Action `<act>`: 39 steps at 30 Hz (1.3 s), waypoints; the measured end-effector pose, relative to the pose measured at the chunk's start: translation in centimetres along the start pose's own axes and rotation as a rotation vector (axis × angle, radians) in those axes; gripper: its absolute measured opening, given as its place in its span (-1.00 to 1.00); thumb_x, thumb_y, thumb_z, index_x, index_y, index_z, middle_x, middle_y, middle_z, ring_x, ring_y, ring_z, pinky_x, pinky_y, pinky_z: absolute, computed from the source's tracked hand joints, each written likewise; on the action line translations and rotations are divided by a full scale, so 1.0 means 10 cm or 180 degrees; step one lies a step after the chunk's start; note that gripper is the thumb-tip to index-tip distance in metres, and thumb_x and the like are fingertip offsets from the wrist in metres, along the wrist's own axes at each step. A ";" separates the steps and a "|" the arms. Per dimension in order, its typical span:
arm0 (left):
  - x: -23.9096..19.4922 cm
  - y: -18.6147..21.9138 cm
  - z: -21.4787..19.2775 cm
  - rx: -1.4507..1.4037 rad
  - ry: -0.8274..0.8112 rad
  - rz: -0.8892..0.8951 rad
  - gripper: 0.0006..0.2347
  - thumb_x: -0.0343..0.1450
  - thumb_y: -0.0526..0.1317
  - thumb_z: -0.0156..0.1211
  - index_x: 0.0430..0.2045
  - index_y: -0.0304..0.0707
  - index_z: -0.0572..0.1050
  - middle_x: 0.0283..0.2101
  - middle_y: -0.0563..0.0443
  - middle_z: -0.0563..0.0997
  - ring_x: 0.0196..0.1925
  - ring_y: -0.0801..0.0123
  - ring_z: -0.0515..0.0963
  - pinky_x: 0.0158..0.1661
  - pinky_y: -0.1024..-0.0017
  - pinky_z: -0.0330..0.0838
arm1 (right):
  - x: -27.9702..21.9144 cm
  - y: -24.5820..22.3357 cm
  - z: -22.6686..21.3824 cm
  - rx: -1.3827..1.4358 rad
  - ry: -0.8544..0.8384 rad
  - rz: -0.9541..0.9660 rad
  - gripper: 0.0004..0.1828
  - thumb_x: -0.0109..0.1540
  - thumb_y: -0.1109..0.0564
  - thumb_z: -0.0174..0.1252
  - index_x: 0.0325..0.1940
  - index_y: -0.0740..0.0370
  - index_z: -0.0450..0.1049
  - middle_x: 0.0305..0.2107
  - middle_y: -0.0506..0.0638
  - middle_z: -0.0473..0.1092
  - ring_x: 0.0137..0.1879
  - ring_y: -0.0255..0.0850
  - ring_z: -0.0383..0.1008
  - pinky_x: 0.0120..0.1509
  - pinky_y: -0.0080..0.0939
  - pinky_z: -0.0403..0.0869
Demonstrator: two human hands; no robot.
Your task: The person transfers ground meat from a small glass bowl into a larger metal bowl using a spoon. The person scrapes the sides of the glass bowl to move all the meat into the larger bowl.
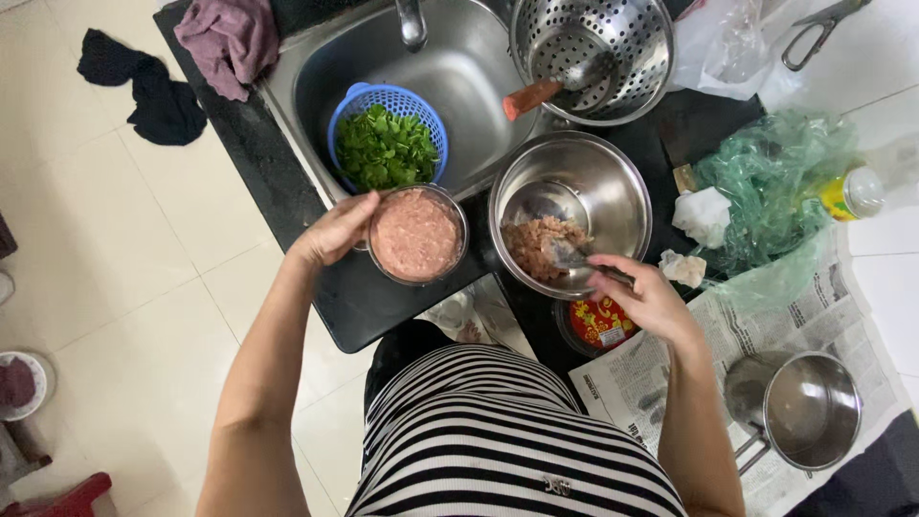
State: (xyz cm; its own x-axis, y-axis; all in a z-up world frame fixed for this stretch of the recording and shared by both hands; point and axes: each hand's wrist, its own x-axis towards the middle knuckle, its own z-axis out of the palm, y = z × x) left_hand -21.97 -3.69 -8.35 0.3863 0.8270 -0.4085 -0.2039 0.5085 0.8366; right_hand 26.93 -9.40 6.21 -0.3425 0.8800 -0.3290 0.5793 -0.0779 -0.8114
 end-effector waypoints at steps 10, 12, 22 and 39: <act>-0.19 -0.37 0.41 -0.0075 0.1835 0.1474 -0.50 0.54 0.00 0.07 0.29 -0.39 0.27 0.20 -0.18 0.52 0.24 0.28 0.52 0.23 0.34 0.37 | 0.15 0.17 0.26 -0.0100 0.1394 -0.0305 -0.76 0.43 0.13 0.06 -0.15 0.34 0.55 -0.54 -0.05 0.50 -0.50 -0.37 0.43 -0.39 -0.39 0.40; -0.35 -0.52 0.43 0.0407 0.2947 0.1918 -0.63 0.58 -0.10 0.13 0.14 -0.46 0.43 0.09 -0.20 0.62 0.16 0.26 0.60 0.17 0.36 0.44 | 0.15 0.10 0.24 -0.0339 0.1468 -0.0335 -0.73 0.44 0.11 0.07 -0.20 0.34 0.56 -0.57 -0.05 0.49 -0.53 -0.37 0.42 -0.43 -0.38 0.36; -0.36 -1.15 0.84 0.1334 0.3341 0.0640 -0.76 0.47 -0.14 0.26 -0.32 -0.39 0.42 -0.36 -0.18 0.61 -0.34 0.10 0.64 -0.28 0.27 0.52 | 0.24 0.04 0.28 -0.0232 0.1576 -0.0580 -0.72 0.44 0.07 0.08 -0.16 0.32 0.58 -0.58 -0.03 0.49 -0.52 -0.35 0.46 -0.45 -0.36 0.37; -0.71 -0.99 0.81 -0.1749 0.2012 0.0207 -0.63 0.47 -0.15 0.26 -0.02 -0.58 0.41 -0.12 -0.25 0.60 -0.11 0.09 0.66 -0.02 0.07 0.62 | 0.19 0.31 0.18 -0.0137 0.2230 -0.0664 -0.71 0.44 0.10 0.12 -0.24 0.33 0.59 -0.62 -0.04 0.45 -0.50 -0.37 0.42 -0.41 -0.36 0.32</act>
State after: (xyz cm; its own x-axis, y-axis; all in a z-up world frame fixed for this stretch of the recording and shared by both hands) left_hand -15.40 -16.54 -10.79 -0.1847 0.7542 -0.6301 -0.6807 0.3643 0.6355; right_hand 26.71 -8.85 2.21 0.0964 0.9688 0.2282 0.5873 0.1298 -0.7989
